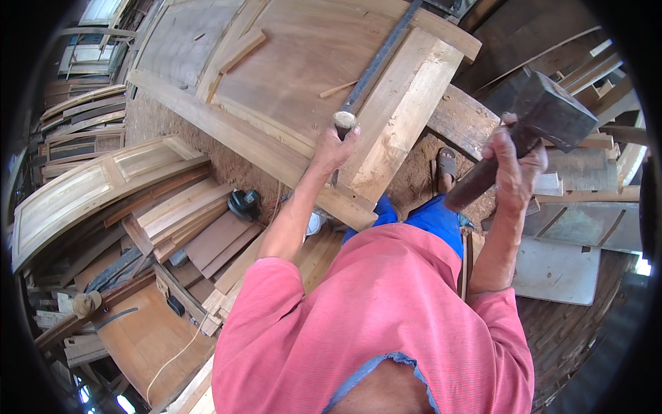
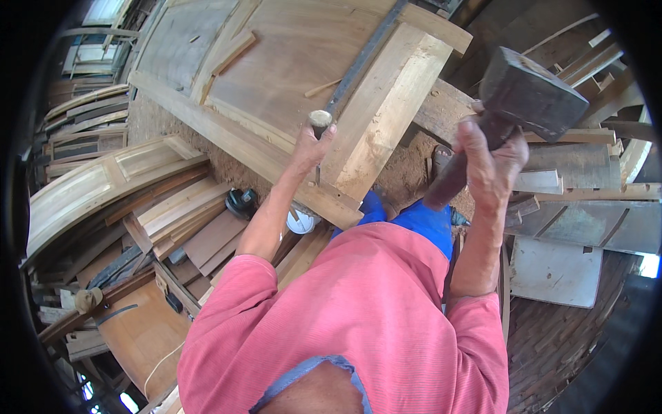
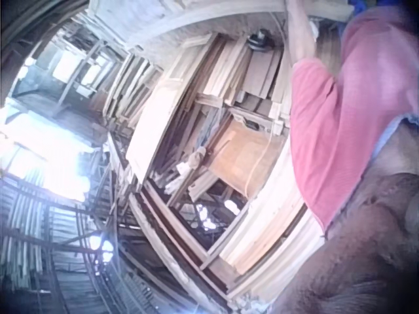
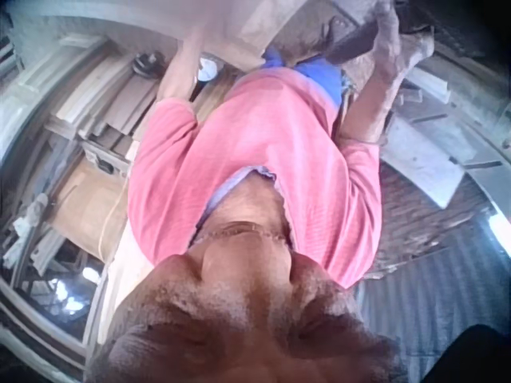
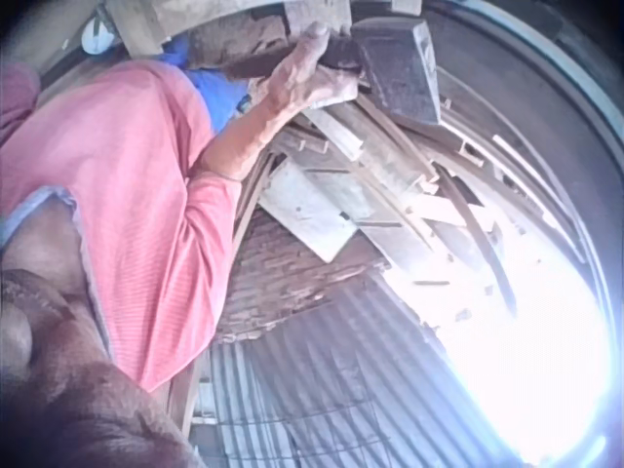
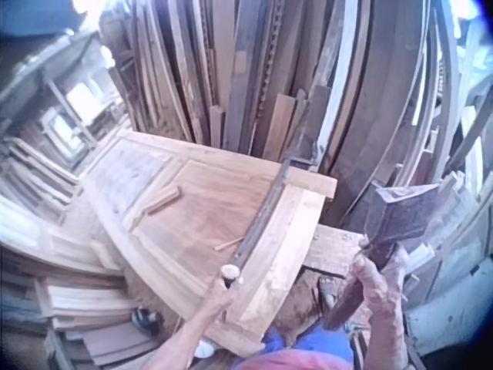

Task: The person drills a hole into a wooden door panel using a power drill, then uses a hammer and a chisel to shape a wooden joint on the edge of the door.

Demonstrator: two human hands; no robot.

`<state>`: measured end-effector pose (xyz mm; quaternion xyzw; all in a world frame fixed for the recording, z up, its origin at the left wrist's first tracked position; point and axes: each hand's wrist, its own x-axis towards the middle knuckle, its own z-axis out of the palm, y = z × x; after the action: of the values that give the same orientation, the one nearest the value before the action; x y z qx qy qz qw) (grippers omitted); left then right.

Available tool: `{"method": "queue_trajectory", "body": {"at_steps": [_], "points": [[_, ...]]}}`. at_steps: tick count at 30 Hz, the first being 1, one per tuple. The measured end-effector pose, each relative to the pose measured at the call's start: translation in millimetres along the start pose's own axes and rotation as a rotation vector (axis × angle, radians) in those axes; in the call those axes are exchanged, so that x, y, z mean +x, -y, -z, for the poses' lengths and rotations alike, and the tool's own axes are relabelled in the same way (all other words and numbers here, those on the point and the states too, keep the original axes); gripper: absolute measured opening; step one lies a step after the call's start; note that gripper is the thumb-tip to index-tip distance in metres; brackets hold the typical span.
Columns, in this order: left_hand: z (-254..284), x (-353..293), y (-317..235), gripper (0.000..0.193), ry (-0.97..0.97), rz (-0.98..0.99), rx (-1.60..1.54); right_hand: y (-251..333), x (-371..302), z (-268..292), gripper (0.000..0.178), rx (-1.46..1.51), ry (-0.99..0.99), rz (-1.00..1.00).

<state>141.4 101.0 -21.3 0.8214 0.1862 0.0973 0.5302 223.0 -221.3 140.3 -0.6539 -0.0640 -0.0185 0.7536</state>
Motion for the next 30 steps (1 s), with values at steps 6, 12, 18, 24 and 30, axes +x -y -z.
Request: {"method": "queue_trajectory", "body": {"at_steps": [6, 12, 18, 24, 30], "points": [[12, -6, 7, 0.022, 0.175, 0.150, -0.014, 20, -10, 14, 0.027, 0.101, -0.070, 0.158], [12, 0, 8, 0.020, 0.191, 0.139, -0.043, 41, -5, 14, 0.029, 0.128, -0.172, 0.294], [11, -4, 15, 0.019, 0.186, 0.123, 0.063, 0, 0, -30, 0.012, 0.053, -0.118, 0.294], [1, -7, -2, 0.022, 0.193, -0.009, 0.045, -74, -13, -101, 0.042, -1.074, 0.828, -0.212], [16, -22, -9, 0.018, 0.360, 0.087, -0.089, -61, -4, -78, 0.048, -0.781, 0.717, -0.298]]}}
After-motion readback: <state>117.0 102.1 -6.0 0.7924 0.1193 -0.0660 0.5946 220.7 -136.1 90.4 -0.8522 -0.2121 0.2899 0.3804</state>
